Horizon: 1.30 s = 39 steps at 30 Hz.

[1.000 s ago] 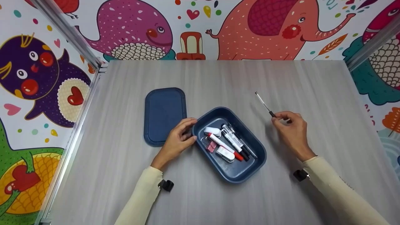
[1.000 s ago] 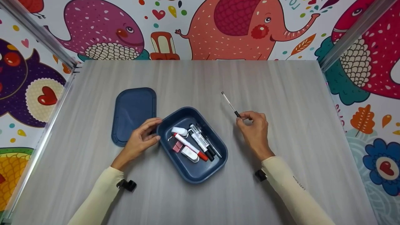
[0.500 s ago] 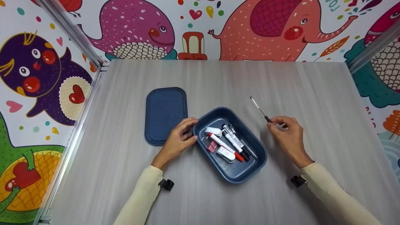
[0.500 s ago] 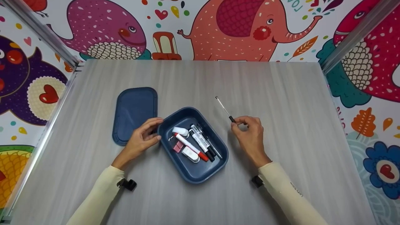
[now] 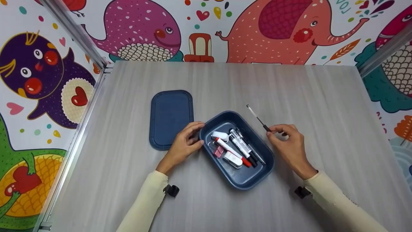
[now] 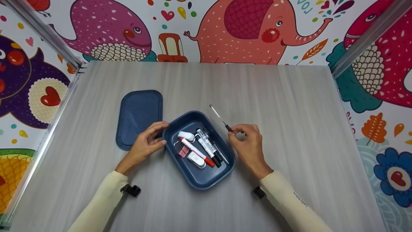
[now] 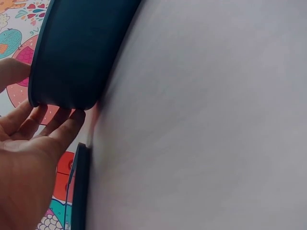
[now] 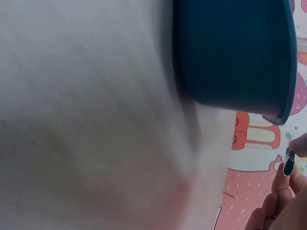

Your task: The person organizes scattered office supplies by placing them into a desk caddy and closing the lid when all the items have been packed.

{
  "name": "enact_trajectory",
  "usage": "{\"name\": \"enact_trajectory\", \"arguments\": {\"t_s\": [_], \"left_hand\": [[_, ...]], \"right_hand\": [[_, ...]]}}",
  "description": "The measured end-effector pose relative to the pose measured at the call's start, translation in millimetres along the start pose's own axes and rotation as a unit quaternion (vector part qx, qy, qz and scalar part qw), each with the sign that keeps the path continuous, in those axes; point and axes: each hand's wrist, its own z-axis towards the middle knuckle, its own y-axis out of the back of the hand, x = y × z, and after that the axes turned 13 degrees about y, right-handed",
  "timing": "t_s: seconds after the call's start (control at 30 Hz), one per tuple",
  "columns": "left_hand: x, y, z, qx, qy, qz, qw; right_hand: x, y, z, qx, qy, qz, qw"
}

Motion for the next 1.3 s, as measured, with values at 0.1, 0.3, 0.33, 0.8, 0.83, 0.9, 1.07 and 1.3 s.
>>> {"name": "enact_trajectory", "arguments": {"t_s": [0.1,0.3,0.33,0.8,0.83,0.9,1.07,1.3], "left_hand": [[-0.2,-0.2,-0.2,0.000,-0.001,0.002,1.0000],[-0.5,-0.4,0.6,0.000,-0.001,0.002,1.0000],[0.0,-0.3,0.9,0.001,-0.001,0.001,1.0000],[-0.4,0.0,-0.2,-0.003,0.000,-0.001,1.0000],[-0.4,0.1,-0.4,-0.003,0.001,0.000,1.0000],[-0.3,0.1,-0.6,-0.003,0.003,0.000,1.0000],[0.6,0.2,-0.5,-0.005,0.007,0.004,1.0000],[0.2,0.4,-0.6,-0.002,0.005,0.003,1.0000]], "right_hand": [[4.8,-2.1,-1.2,0.010,-0.001,0.007,0.9999],[11.0,-7.2,-5.9,0.020,-0.005,0.017,0.9996],[11.6,-8.0,-6.4,0.021,-0.005,0.019,0.9996],[20.2,-16.6,-11.0,0.033,-0.018,0.029,0.9989],[20.2,-17.3,-11.6,0.034,-0.018,0.029,0.9988],[20.1,-18.6,-13.0,0.037,-0.020,0.028,0.9987],[21.4,-20.9,-16.4,0.047,-0.030,0.029,0.9980],[22.5,-22.8,-20.0,0.045,-0.030,0.032,0.9980]]}}
